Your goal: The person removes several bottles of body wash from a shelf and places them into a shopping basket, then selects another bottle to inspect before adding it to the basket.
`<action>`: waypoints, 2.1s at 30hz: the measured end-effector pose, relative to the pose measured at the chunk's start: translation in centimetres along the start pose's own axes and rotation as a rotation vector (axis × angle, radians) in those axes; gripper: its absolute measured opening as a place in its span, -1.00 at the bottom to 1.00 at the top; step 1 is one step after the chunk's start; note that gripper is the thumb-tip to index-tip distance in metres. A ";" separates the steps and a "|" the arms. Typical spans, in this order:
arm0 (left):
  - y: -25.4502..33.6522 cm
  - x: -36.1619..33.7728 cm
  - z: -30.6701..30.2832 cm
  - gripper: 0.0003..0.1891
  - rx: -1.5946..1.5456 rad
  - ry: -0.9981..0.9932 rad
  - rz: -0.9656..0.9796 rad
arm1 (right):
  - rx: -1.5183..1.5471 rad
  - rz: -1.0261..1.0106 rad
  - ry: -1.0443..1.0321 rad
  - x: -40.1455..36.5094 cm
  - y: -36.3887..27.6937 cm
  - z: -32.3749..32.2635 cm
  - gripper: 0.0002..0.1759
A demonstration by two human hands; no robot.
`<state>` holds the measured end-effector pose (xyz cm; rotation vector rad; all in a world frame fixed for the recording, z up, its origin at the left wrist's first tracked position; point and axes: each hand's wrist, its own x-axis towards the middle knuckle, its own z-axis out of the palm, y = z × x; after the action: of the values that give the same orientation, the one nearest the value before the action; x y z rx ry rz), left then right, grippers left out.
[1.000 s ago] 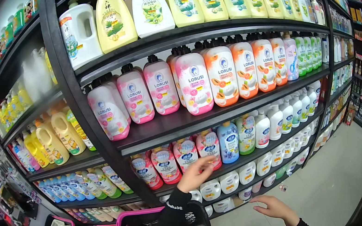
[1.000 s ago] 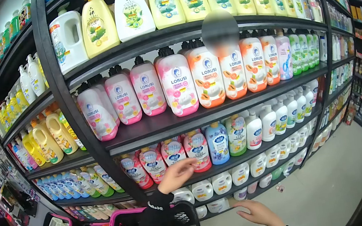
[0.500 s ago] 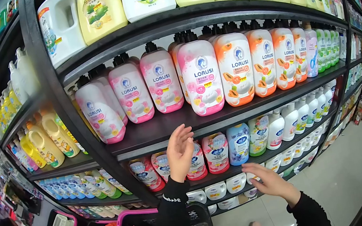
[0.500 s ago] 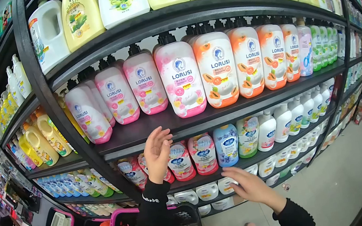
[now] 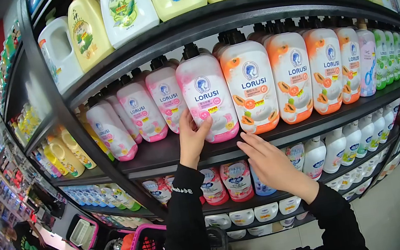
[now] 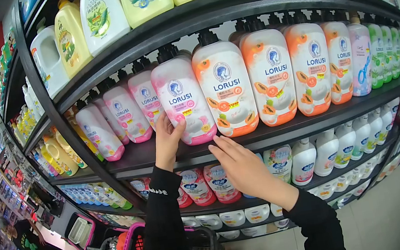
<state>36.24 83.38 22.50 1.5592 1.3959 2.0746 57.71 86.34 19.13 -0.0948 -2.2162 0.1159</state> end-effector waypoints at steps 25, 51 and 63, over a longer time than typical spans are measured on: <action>1.3 2.3 0.7 -0.55 -0.045 -0.069 -0.093 | -0.020 -0.072 -0.033 2.5 2.8 3.5 -0.36; 1.3 0.1 -1.5 -0.61 -0.652 0.047 -0.246 | 0.473 0.187 0.166 6.9 2.4 4.7 -0.13; 1.5 -7.2 -3.8 -0.57 -0.804 0.179 -0.285 | 0.623 0.196 -0.078 5.5 -1.8 4.6 -0.12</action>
<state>36.73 75.90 19.03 0.8137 0.6110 2.2055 50.67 84.93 20.94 0.0388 -2.1449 0.9189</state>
